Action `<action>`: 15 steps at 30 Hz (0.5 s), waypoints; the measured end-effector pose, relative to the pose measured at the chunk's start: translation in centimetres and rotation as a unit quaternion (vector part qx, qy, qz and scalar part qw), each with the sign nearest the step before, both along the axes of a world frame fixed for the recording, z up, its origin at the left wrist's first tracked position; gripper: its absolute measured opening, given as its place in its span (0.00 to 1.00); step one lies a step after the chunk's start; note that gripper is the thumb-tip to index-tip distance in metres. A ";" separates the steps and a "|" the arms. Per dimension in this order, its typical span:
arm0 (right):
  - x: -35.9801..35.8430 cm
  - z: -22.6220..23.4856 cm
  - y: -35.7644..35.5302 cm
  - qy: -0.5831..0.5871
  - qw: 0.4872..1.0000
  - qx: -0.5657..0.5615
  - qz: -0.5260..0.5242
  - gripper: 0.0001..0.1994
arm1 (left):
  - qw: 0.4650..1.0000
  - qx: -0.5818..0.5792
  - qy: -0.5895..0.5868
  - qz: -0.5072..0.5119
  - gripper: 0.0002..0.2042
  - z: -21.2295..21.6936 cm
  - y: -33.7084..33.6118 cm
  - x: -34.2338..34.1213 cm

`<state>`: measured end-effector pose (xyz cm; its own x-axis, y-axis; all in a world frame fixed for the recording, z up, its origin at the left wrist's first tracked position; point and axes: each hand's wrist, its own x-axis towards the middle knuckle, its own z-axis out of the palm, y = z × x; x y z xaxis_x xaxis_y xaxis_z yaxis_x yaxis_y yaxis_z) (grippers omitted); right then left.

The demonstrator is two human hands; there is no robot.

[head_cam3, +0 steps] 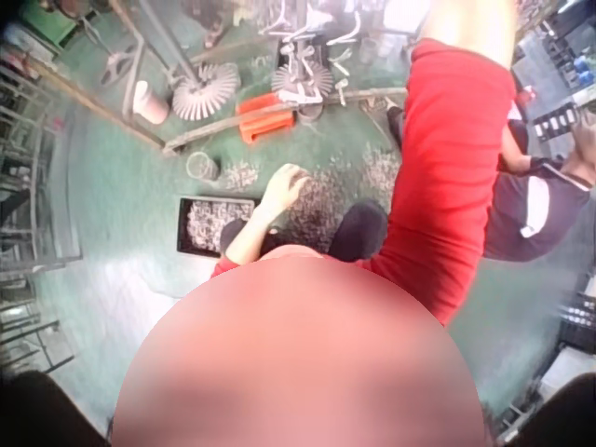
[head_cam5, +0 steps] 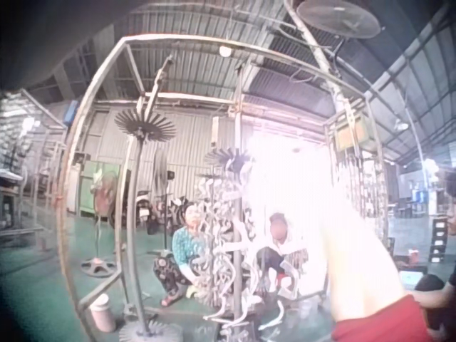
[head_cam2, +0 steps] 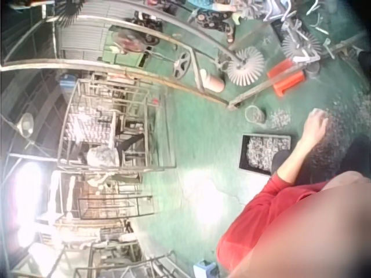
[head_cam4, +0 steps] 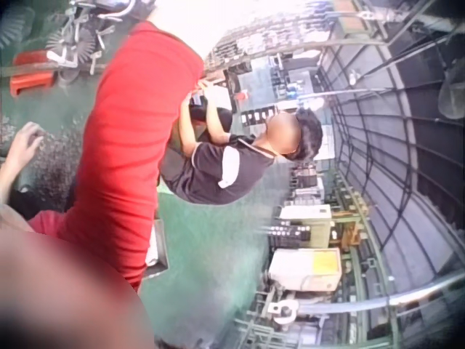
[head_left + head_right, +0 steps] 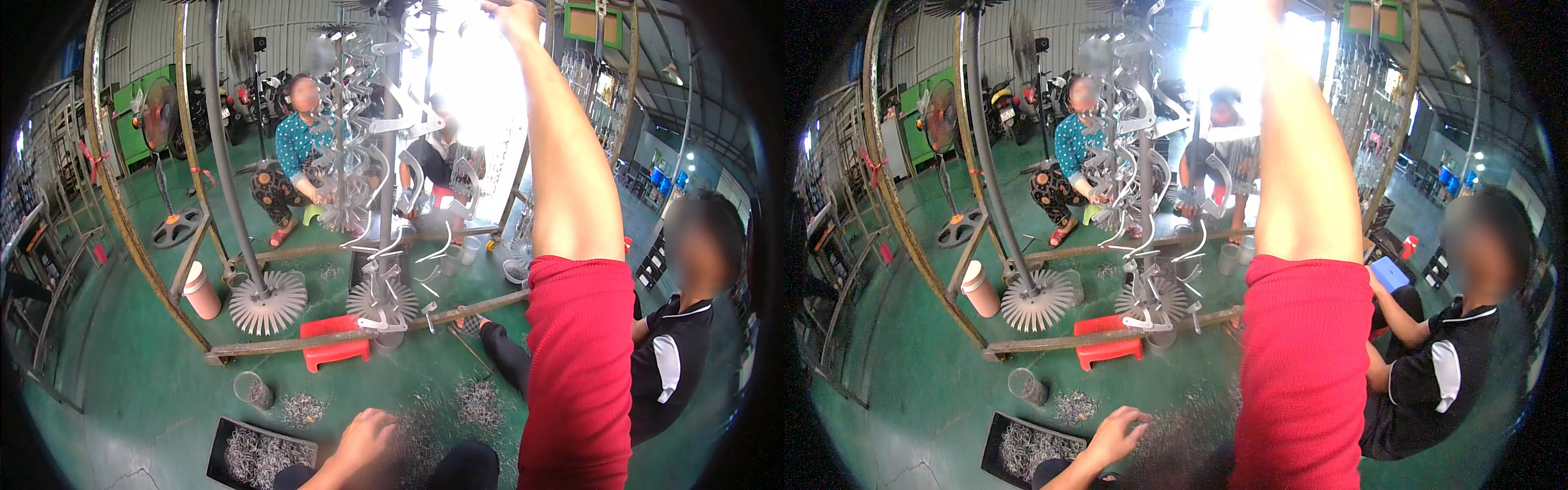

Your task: The person sits on a low stool and repeatedly picks up small metal hooks from a pile on the floor, then attaches them to a vertical metal rack. The person handles the hooks one at a time and places them onto the rack structure.

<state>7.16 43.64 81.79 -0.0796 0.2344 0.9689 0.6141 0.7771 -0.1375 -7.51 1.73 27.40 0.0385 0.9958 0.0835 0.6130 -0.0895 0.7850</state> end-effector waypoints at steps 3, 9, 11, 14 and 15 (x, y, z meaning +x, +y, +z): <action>-0.8 0.0 0.5 -0.005 1.000 0.001 -0.004 0.11 | 1.000 0.006 0.004 0.007 0.11 -0.2 0.0 -0.3; -1.9 0.2 1.2 -0.015 1.000 0.001 -0.009 0.12 | 1.000 0.016 0.005 0.009 0.10 0.7 -0.2 -0.4; -2.1 0.4 1.3 -0.018 1.000 0.002 -0.012 0.12 | 1.000 0.005 -0.006 0.003 0.10 1.3 -0.3 -0.5; -2.7 0.7 1.5 -0.024 1.000 0.002 -0.015 0.13 | 0.999 -0.015 -0.029 0.007 0.10 1.7 -0.3 -0.6; -2.9 0.8 1.6 -0.026 1.000 0.001 -0.016 0.13 | 1.000 -0.012 -0.027 0.005 0.10 1.8 -0.3 -0.6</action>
<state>4.27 45.26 82.55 -0.1226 0.2350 0.9642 0.6453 0.7571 -0.1025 -8.14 1.47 29.16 0.0238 0.9978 0.0620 0.5700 -0.0645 0.8191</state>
